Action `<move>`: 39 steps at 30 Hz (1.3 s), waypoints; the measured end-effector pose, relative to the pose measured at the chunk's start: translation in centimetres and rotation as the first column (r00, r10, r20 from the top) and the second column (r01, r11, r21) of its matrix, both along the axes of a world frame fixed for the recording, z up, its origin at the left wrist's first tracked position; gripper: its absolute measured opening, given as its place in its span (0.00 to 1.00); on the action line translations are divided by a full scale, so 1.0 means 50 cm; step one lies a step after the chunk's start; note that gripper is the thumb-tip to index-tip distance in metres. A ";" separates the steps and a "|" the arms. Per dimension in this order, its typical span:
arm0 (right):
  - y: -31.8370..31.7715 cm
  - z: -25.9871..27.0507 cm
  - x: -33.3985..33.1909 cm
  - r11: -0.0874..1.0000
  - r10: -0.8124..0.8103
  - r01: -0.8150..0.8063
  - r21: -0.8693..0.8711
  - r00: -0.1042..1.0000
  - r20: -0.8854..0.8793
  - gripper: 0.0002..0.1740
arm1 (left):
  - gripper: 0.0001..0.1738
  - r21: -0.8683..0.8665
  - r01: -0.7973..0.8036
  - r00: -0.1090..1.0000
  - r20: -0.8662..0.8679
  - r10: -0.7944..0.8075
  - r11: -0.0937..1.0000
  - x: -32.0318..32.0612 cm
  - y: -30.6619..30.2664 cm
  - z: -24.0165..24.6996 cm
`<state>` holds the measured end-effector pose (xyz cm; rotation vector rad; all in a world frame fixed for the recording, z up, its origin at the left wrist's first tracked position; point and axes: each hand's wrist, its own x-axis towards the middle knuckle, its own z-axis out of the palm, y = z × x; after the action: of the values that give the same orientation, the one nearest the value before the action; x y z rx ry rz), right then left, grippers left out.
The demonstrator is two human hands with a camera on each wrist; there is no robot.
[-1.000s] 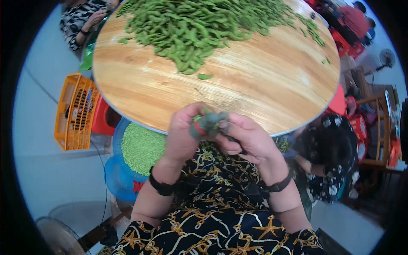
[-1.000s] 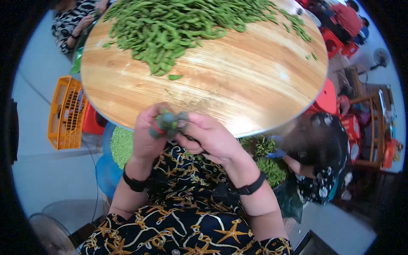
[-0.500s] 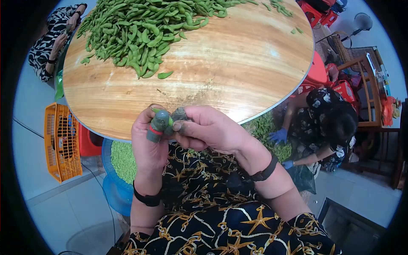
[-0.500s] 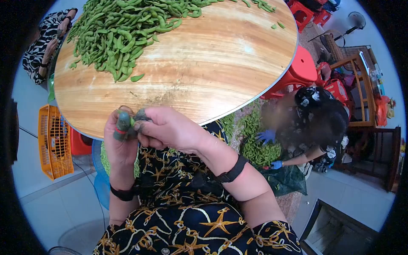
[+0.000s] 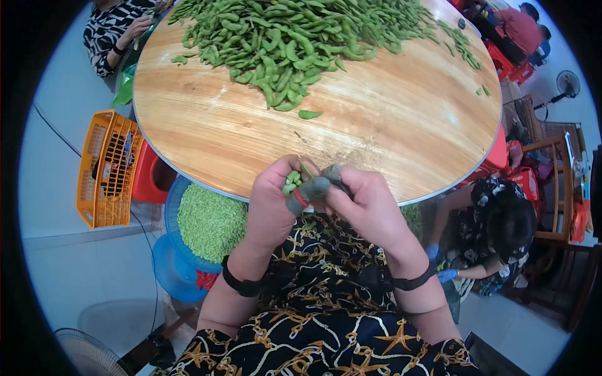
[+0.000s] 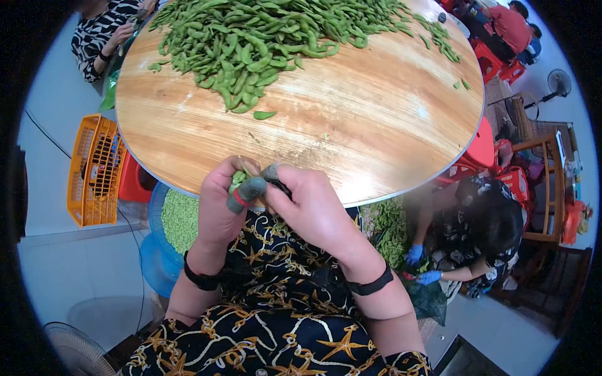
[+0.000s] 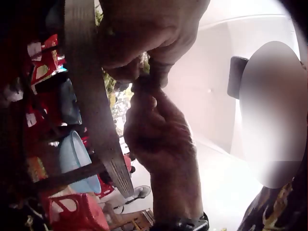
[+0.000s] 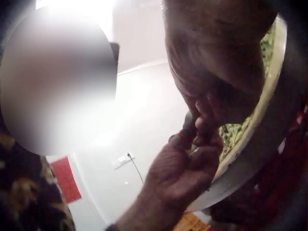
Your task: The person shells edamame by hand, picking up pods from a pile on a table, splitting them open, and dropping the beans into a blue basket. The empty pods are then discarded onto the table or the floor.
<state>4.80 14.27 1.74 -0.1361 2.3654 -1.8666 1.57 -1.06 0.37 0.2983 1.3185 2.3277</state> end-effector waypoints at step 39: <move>-0.001 0.004 -0.045 0.863 0.126 0.032 -0.505 0.953 0.275 0.15 | 0.06 -0.092 -0.244 0.970 -0.005 0.244 0.965 -0.047 -0.016 -0.020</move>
<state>2.53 14.24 1.92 0.0415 1.6215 -2.2540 -0.79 -1.86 -0.65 0.1031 1.5303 2.4534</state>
